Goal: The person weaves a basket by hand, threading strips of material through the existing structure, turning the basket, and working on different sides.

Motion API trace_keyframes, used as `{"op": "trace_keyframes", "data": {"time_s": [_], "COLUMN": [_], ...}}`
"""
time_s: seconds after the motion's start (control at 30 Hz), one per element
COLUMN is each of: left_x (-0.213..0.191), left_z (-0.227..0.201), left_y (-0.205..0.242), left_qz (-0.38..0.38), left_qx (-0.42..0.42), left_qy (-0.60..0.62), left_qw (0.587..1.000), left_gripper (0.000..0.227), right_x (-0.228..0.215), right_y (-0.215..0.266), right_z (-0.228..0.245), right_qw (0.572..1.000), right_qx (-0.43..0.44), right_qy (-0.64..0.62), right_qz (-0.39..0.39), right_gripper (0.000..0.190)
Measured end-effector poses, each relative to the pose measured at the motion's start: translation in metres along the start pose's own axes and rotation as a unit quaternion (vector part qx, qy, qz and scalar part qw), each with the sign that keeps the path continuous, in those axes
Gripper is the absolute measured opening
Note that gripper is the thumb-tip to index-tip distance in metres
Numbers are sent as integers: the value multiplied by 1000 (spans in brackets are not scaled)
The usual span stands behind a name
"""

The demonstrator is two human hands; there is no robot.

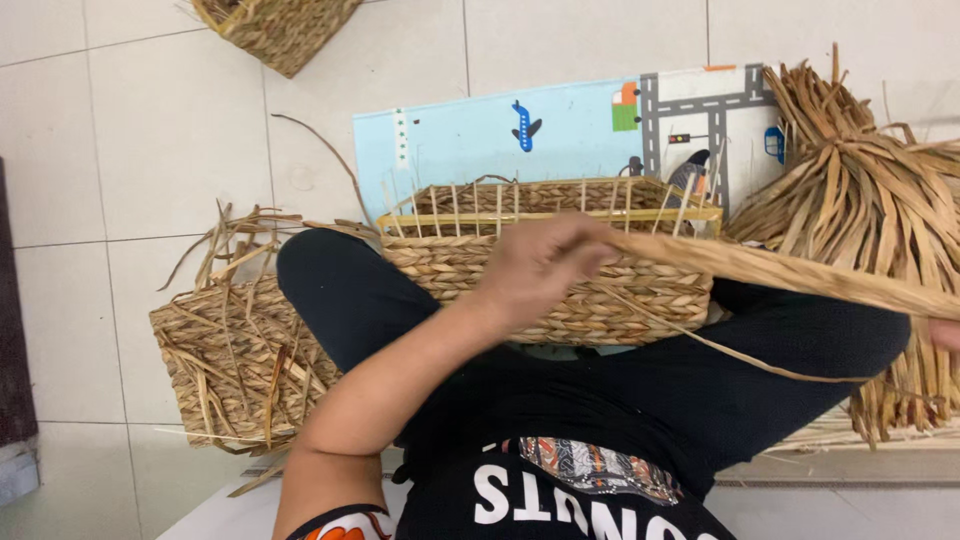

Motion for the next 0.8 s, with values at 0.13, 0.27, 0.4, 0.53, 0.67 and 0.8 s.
{"op": "trace_keyframes", "data": {"time_s": [0.13, 0.27, 0.4, 0.53, 0.67, 0.8], "left_x": [-24, 21, 62, 61, 45, 42], "left_z": [25, 54, 61, 85, 102, 140], "left_y": [-6, -11, -13, -17, -12, -27], "left_qz": [-77, 15, -26, 13, -12, 32], "left_qx": [60, 22, 126, 35, 5, -98], "left_qy": [63, -114, -212, -239, -199, -134], "left_qw": [993, 993, 969, 970, 980, 986], "left_gripper": [22, 22, 20, 27, 27, 11], "right_x": [-20, -55, -25, 20, 43, 60], "right_y": [-23, -24, -67, -107, -118, -129], "right_z": [30, 34, 124, 157, 164, 155], "right_qw": [1000, 987, 933, 946, 910, 924], "right_qx": [-9, -79, -238, -168, -188, -140], "right_qy": [-5, -43, -207, -275, -369, -353], "right_qz": [-26, -132, -171, -26, 31, 29], "right_gripper": [45, 44, 43, 26, 21, 13]}}
Point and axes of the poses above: each hand's wrist, its own y-axis away from the middle knuckle, its own x-axis out of the palm, z = x × y, the point moved 5 cm from there along -y, towards the middle knuckle, and after that the axes turned 5 degrees about -x, right-handed, at the moved point
